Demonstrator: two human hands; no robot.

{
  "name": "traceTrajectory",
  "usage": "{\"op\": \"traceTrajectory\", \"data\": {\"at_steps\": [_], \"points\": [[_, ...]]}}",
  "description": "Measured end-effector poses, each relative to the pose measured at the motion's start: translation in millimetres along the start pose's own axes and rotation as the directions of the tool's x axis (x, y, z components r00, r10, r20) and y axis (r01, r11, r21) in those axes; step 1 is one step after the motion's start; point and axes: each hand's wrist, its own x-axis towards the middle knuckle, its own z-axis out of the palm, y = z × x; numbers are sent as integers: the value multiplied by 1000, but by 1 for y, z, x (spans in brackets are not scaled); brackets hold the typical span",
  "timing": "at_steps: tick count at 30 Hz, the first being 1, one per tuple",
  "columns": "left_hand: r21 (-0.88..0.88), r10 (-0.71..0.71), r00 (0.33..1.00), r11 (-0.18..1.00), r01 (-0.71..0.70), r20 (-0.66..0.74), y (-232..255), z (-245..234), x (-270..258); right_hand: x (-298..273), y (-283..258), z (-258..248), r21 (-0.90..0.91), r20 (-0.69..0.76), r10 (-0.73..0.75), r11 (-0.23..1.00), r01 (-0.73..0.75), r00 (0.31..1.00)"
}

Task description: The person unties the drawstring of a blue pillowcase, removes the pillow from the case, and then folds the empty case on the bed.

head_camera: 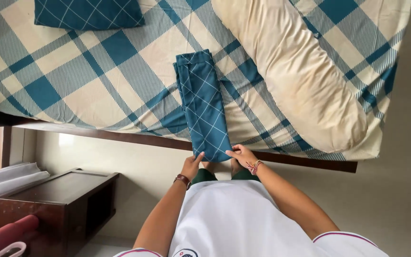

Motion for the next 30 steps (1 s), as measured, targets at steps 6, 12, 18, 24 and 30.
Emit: {"op": "traceTrajectory", "data": {"at_steps": [6,12,18,24,30], "points": [[56,79,993,996,-74,-89,22,10,-27,19,4,-2,47,21,-11,999,10,1000],[189,6,994,982,15,-112,0,14,-41,12,18,-5,-89,116,12,996,-2,993],[428,-14,986,900,85,-166,-9,20,-45,-14,6,-9,-58,151,43,998,-34,988],[199,41,997,980,-28,-63,13,4,-30,12,9,-32,150,229,-14,988,-21,973],[27,182,968,983,-180,-171,200,-42,9,8,-195,-100,374,139,-126,925,66,982]]}}
